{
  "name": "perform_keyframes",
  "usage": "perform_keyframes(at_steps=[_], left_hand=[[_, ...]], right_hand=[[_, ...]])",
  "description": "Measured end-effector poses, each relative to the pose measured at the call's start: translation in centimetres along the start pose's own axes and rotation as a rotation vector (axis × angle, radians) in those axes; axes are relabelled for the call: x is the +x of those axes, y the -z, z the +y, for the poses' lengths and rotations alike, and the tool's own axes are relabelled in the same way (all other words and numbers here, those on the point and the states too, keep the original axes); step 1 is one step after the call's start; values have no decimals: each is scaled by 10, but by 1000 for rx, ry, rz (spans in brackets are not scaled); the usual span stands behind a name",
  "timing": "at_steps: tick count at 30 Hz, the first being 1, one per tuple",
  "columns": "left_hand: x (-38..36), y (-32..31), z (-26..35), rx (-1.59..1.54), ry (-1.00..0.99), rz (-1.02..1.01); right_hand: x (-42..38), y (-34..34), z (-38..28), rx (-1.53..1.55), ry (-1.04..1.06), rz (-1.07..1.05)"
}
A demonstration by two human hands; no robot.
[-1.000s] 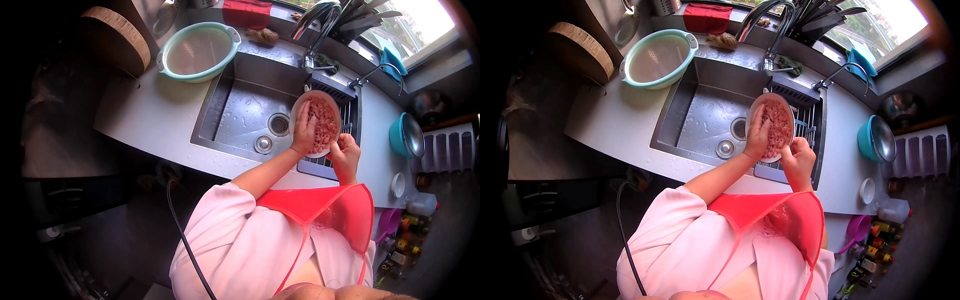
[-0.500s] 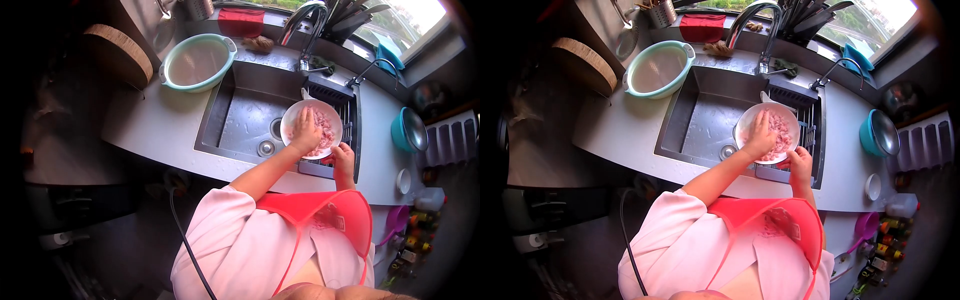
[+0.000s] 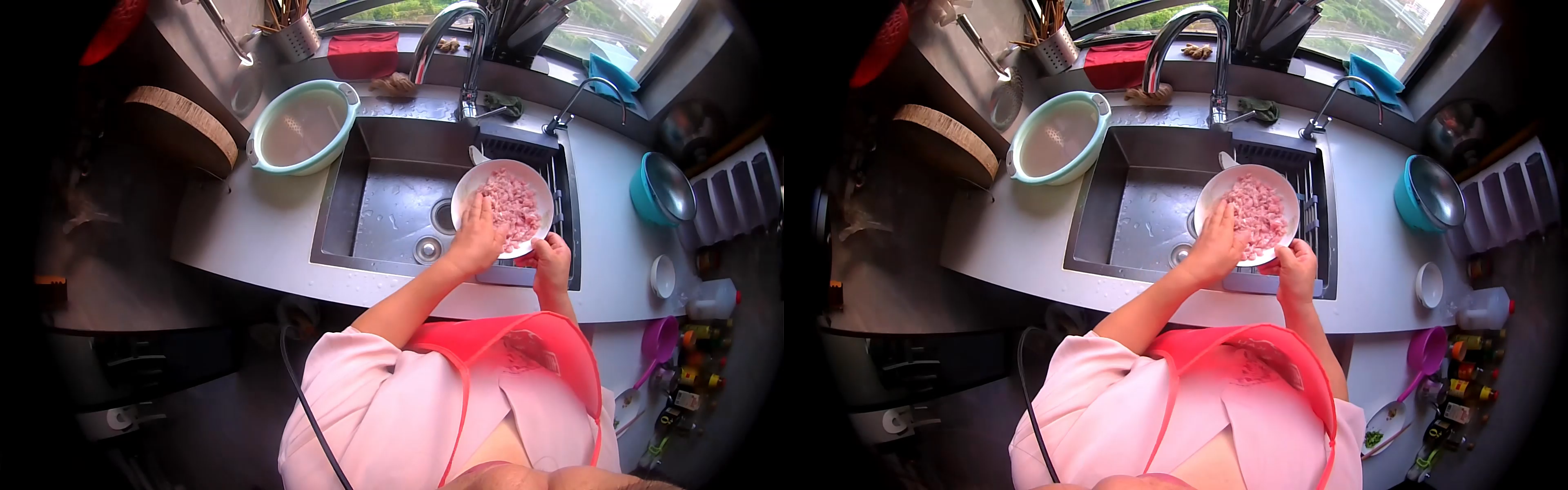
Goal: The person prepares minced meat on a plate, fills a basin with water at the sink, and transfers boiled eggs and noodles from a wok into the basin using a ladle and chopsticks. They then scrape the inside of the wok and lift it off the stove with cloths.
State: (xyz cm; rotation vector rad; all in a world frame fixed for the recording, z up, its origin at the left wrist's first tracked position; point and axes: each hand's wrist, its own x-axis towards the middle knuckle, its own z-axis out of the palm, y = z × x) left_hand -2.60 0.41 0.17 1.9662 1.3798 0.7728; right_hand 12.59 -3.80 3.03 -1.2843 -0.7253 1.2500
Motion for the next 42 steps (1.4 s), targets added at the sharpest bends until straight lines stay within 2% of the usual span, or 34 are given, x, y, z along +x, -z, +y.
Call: perform_keyframes(at_steps=[5, 7, 12, 14, 15, 17, 18, 22, 27, 30, 34, 36, 39, 40, 42], left_hand=[[4, -20, 21, -31, 46, -14], [6, -31, 24, -59, -67, 50], [6, -37, 37, -63, -188, 30], [6, -21, 36, -49, -214, -56], [6, -14, 34, -50, -218, -60], [11, -1, 30, 56, -221, 97], [15, -1, 25, 35, -139, 129], [31, -21, 11, -138, -17, 66], [26, -36, 28, -126, -118, 71], [27, -26, 36, -84, -140, -42], [6, 0, 33, 86, -198, -31], [-12, 7, 27, 357, -151, 116], [-29, 13, 19, 380, -213, 40], [-31, 11, 20, 380, -214, 39], [-33, 4, 23, 156, -273, -30]], right_hand=[[1, 3, -2, -14, 22, 19], [-1, 4, -2, -6, 25, 31], [-3, 12, 1, -8, 23, 57], [-6, 14, -3, -9, 4, 55], [-8, 13, -5, -6, -10, 48], [-10, 14, -7, 3, -20, 44], [-11, 15, -6, -7, -13, 48], [-13, 12, -8, -51, 13, 28], [-16, 6, -9, -72, -23, -5], [-15, 6, -6, -70, -43, -11], [-15, 11, -5, -50, -24, 10], [-14, 13, -7, -45, -9, 34], [-13, 16, -9, -41, 12, 61], [-12, 16, -10, -40, 24, 66], [-10, 16, -10, -28, 30, 66]])
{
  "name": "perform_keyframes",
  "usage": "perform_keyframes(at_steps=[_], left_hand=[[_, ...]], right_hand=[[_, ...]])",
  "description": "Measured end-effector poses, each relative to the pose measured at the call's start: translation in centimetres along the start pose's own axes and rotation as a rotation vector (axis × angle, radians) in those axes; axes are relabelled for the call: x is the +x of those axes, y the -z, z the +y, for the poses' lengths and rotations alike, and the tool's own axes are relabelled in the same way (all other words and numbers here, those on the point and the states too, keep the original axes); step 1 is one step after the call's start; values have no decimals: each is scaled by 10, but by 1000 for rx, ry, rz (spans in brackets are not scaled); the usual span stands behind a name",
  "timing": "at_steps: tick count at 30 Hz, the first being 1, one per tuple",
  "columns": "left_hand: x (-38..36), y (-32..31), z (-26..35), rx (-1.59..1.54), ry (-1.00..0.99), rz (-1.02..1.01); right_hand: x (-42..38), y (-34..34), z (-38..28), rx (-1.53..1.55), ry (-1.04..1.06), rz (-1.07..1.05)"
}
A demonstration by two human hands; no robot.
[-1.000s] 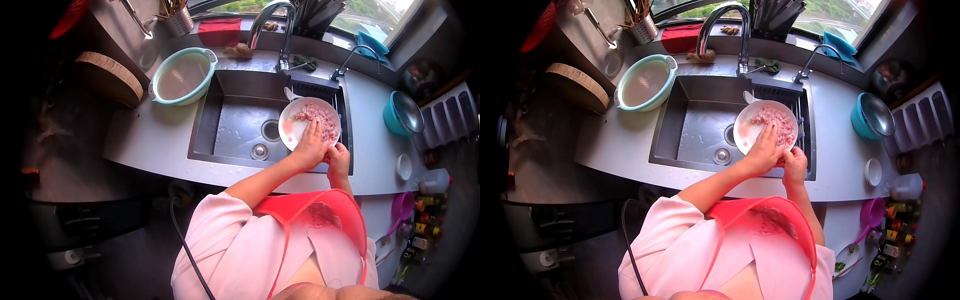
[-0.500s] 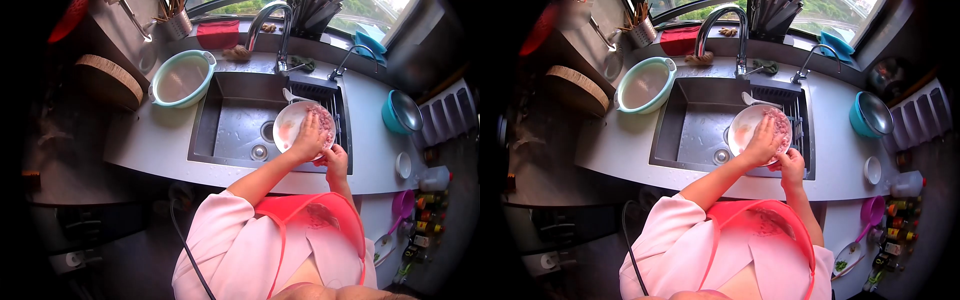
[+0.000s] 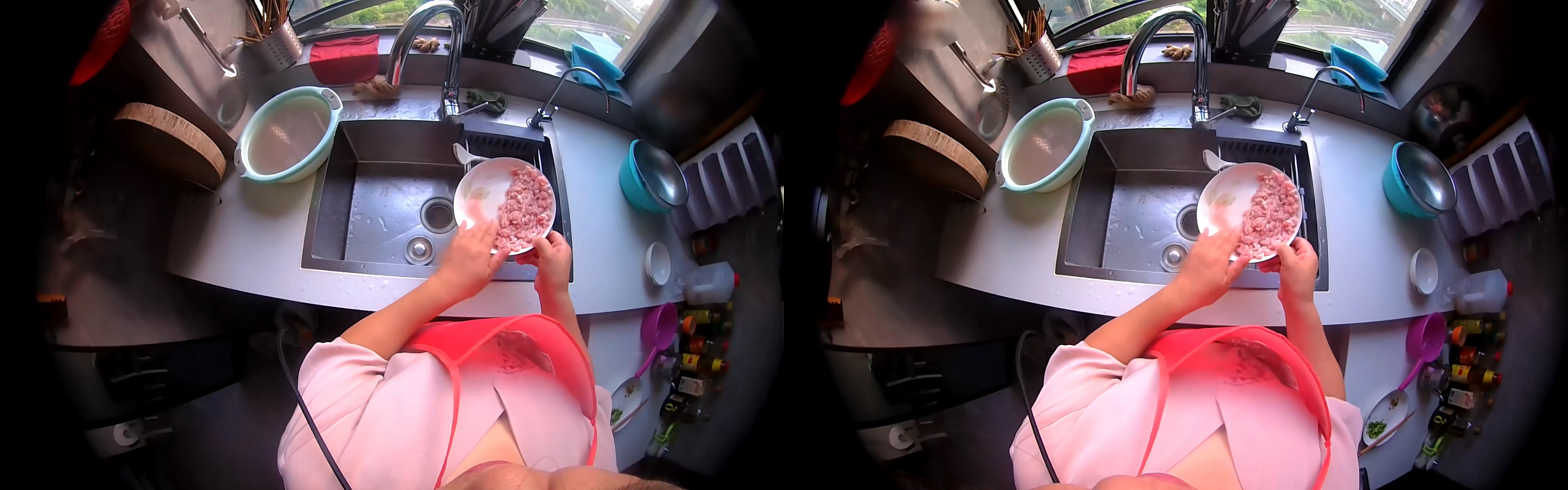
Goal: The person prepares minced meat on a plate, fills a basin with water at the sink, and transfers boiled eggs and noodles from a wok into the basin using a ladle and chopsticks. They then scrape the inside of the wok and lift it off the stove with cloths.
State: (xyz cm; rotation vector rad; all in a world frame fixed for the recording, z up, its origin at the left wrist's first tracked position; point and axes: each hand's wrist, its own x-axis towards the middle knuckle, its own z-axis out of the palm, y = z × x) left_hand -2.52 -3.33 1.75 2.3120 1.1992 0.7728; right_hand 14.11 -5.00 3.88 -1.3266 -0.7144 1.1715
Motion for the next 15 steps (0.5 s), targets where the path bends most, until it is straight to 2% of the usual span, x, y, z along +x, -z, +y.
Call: perform_keyframes(at_steps=[3, 7, 9, 11, 13, 14, 15], left_hand=[[-2, -10, 7, -190, -39, 43], [8, -7, -4, -221, 8, 112], [16, -5, -15, 307, 10, 325], [18, -7, -25, 318, -25, 311], [18, 0, -20, 55, -53, -2], [15, 3, -15, -140, 5, -116], [14, 6, -9, -142, 5, -119]], right_hand=[[2, 0, 0, -9, 0, -6], [3, 1, 1, -9, -11, -5], [1, 0, 0, -23, -20, -5], [1, 0, -1, -36, -20, -5], [2, 2, 4, -54, -10, -7], [2, 4, 5, -44, -17, -2], [2, 4, 4, -44, -18, 0]])
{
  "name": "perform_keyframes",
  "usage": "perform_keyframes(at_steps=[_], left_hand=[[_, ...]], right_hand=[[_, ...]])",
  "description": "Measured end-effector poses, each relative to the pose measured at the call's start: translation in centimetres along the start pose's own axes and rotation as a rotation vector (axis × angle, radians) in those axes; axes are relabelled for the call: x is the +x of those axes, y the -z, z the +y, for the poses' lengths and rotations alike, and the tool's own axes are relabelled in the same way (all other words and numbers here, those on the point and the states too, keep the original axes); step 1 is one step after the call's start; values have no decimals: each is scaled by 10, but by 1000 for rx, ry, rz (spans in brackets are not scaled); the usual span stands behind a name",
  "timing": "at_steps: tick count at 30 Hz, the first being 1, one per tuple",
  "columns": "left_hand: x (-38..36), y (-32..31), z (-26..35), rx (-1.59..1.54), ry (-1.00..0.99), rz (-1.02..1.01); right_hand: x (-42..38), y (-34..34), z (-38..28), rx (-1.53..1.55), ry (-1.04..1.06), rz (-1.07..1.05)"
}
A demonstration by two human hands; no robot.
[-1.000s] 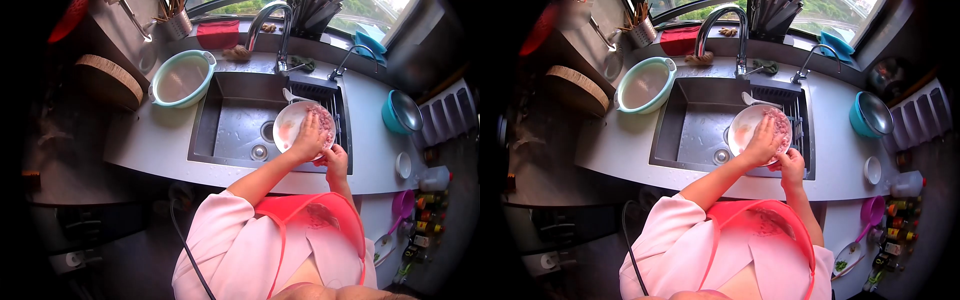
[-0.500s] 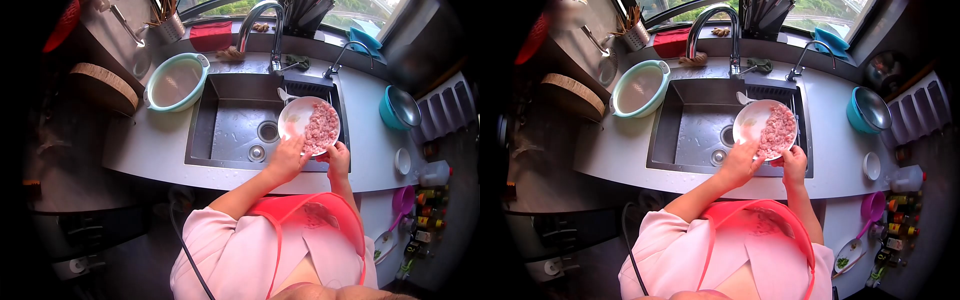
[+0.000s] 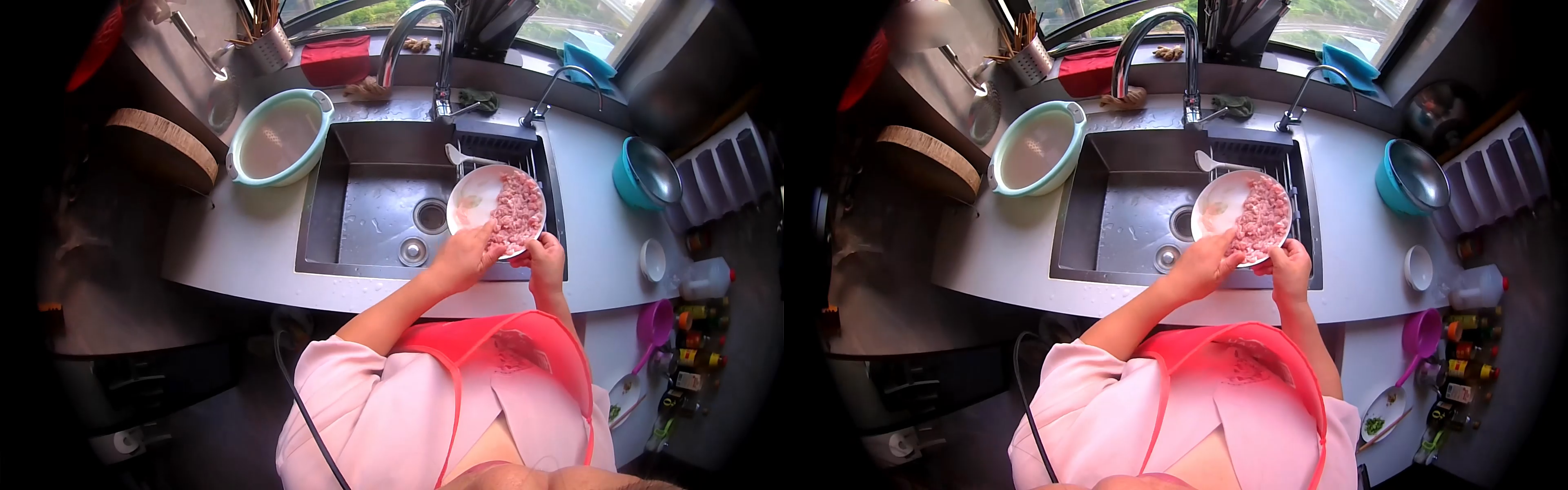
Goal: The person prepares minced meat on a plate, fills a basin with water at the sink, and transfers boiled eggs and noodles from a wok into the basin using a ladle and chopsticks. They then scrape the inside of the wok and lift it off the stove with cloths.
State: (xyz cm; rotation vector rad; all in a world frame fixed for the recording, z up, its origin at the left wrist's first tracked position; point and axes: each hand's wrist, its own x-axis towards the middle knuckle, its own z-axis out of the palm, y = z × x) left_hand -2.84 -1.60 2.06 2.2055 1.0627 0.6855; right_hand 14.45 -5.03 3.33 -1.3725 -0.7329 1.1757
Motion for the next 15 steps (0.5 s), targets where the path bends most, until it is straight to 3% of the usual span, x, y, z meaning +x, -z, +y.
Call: perform_keyframes(at_steps=[2, 3, 5, 9, 15], left_hand=[[-1, 3, 7, -370, 108, -32], [3, -1, 1, -371, 108, -31], [18, -12, -18, -60, 28, 222], [33, -21, -20, -70, 182, 93], [36, -37, -25, -156, 177, 242]], right_hand=[[1, 0, 0, 23, -16, -1], [2, 0, -2, 22, -15, -1], [1, -1, -7, 18, -26, -30], [-4, -14, -14, -8, 7, -66], [-1, -27, -18, -164, 88, -83]])
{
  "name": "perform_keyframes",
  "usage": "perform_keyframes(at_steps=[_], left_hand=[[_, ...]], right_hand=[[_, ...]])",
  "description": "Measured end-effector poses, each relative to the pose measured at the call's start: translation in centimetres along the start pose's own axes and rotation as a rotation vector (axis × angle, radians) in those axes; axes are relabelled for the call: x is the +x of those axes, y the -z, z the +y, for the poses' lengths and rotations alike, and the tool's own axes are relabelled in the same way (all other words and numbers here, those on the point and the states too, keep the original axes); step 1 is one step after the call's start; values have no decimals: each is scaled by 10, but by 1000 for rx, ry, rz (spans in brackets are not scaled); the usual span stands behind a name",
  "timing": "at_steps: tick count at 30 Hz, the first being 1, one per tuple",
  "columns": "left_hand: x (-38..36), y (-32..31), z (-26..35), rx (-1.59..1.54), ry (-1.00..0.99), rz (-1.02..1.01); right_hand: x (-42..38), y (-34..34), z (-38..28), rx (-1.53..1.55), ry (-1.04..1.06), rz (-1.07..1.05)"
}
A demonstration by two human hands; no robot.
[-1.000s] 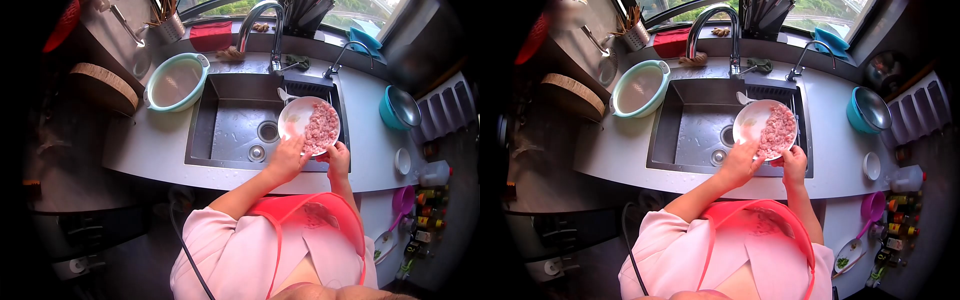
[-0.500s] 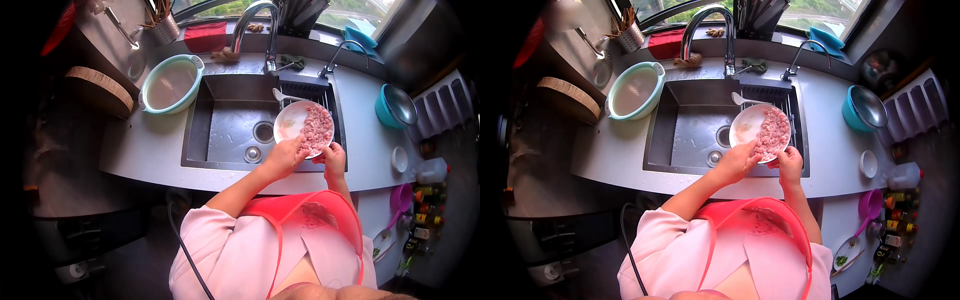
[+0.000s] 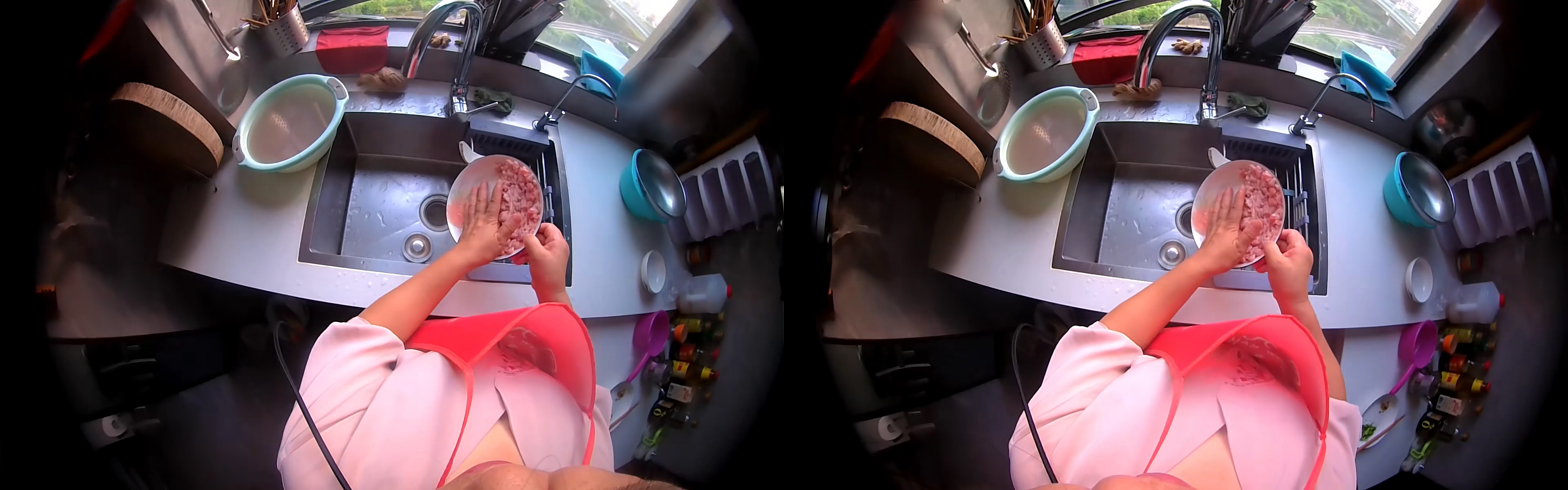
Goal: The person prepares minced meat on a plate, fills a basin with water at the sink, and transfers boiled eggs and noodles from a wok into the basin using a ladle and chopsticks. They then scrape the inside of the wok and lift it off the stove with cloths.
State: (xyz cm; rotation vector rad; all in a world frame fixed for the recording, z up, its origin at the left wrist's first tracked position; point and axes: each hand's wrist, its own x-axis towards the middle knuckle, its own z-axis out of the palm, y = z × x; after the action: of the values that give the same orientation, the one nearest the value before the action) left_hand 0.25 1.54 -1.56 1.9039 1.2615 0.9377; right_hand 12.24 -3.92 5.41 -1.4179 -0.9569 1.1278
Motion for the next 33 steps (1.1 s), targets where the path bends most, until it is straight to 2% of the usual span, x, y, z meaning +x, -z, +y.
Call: perform_keyframes(at_steps=[9, 15, 20, 26, 27, 31, 33], left_hand=[[6, 11, -10, -203, -37, 197], [4, 16, -15, -271, -49, 295], [5, 17, -17, -337, -54, 342], [4, 15, -13, -343, -63, 347], [3, 14, -12, -324, -54, 342], [6, 11, -9, -218, -33, 247], [10, 12, -7, -367, -45, 116]], right_hand=[[1, -31, -20, -217, 148, 27], [1, -44, -22, -431, 329, -8], [-2, -54, -26, -565, 448, 27], [0, -48, -23, -645, 492, 43], [1, -45, -22, -645, 490, 52], [12, -15, -17, -388, 224, 37], [13, 4, -20, -138, 48, 20]])
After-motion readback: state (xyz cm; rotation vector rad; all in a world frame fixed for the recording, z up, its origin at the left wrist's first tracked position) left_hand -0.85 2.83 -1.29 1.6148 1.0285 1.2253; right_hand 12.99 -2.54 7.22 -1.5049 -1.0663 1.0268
